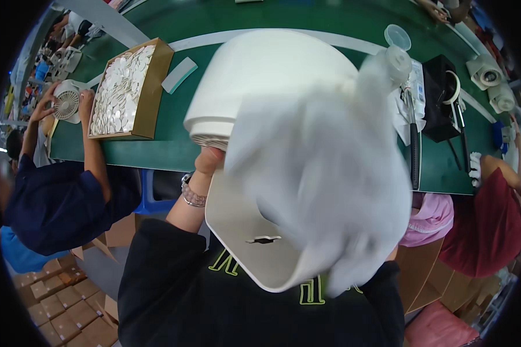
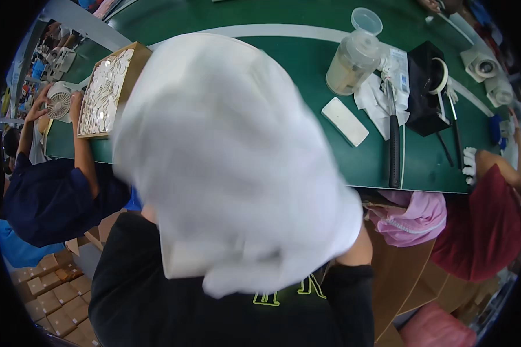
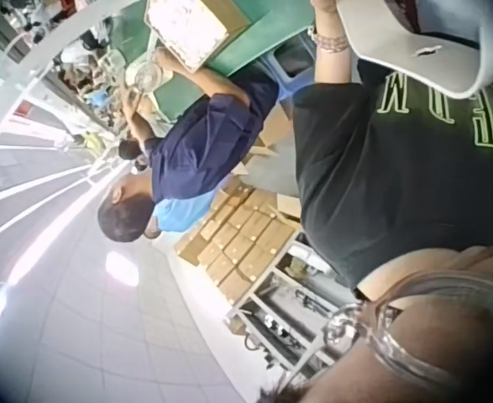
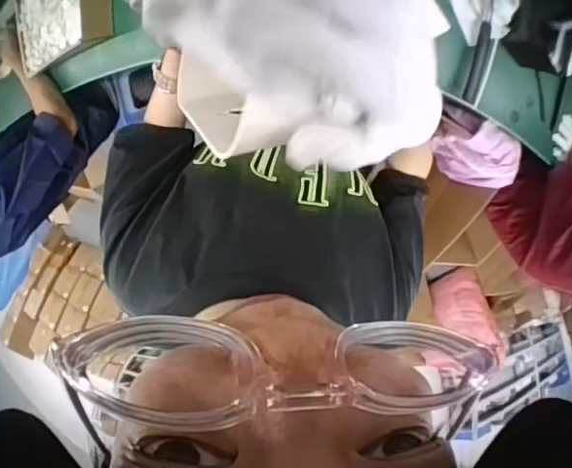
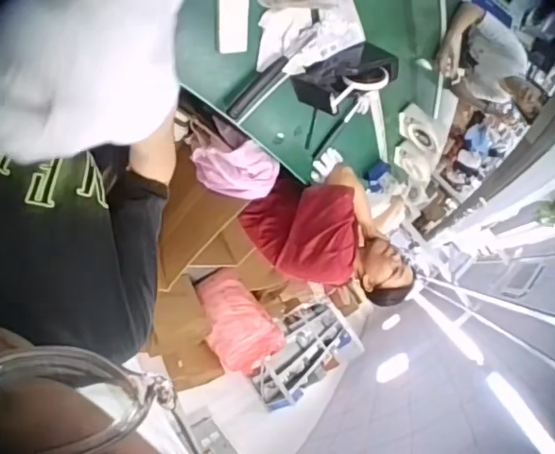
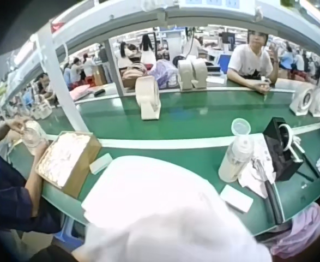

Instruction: Cleaning and inspecting a small portable electronic fan at a manufacturing station.

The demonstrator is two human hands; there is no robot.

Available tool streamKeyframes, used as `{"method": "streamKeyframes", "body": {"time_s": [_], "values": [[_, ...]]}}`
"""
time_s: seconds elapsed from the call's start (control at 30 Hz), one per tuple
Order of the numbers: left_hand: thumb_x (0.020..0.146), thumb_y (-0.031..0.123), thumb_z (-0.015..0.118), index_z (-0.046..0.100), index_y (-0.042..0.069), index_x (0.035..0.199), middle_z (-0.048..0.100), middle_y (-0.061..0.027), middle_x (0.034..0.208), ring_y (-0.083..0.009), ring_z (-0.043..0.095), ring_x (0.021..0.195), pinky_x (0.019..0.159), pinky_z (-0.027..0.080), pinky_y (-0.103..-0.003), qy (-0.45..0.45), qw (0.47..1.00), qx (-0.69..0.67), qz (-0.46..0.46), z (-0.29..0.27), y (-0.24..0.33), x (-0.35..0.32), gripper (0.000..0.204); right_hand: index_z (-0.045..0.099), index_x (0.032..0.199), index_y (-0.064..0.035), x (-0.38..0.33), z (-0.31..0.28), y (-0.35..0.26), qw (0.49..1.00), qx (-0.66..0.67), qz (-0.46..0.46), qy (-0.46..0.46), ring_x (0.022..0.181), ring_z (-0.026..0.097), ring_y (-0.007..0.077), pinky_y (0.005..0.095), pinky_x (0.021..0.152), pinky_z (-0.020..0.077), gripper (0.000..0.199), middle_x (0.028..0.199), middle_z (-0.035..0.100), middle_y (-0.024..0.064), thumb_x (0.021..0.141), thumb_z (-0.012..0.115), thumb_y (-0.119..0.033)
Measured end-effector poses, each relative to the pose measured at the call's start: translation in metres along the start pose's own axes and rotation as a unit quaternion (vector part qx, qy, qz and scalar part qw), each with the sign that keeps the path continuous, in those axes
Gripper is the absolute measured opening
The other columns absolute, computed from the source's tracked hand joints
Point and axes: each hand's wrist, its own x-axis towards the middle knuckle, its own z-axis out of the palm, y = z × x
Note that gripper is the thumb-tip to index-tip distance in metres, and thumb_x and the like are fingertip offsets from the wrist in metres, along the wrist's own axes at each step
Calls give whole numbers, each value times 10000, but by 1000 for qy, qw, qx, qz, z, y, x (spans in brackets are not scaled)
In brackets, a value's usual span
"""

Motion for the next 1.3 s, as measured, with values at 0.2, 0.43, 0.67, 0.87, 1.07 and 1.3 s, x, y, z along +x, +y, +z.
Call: {"method": "streamKeyframes", "body": {"time_s": [0.2,0.43,0.67,0.87,1.07,1.3], "values": [[695,430,752,397,3,1304,523,-130,1234,-254,530,1112,963,425,-384,32,982,-184,15,-1,-3,-2,825,611,1060,-107,46,9,22,994,5,-63,-90,1068,565,292,447,952,389,373,1173,573,145,691,655,-135],[659,438,773,385,3,1302,517,-114,1236,-232,531,1100,959,423,-368,11,995,-94,-4,11,6,-7,868,628,989,46,88,1,4,981,-23,161,-110,1097,529,305,366,962,370,314,1221,540,196,730,557,-118],[602,324,797,286,23,1269,477,-109,1174,-201,508,1086,938,412,-327,87,989,101,62,104,88,38,893,574,1121,10,18,6,-4,923,118,345,121,1134,503,284,344,911,404,362,1246,520,197,847,491,-210],[637,308,781,296,24,1276,493,-124,1160,-193,505,1090,913,431,-329,129,966,188,125,108,86,38,851,524,1173,-23,-10,46,-9,673,448,408,425,938,595,280,293,782,468,388,1106,592,176,906,464,-298],[759,377,673,352,24,1283,550,-142,1127,-200,557,1043,883,462,-316,101,987,67,-103,110,61,39,708,489,1131,-53,-31,57,1,782,452,249,349,755,572,225,293,657,469,388,1023,567,113,943,413,-384],[833,477,547,418,-2,1266,559,-136,1169,-207,564,1047,925,442,-333,109,975,-118,-152,100,68,40,658,462,1120,-60,-19,50,5,846,169,310,399,772,539,176,296,660,455,387,1059,528,89,956,385,-403]]}}
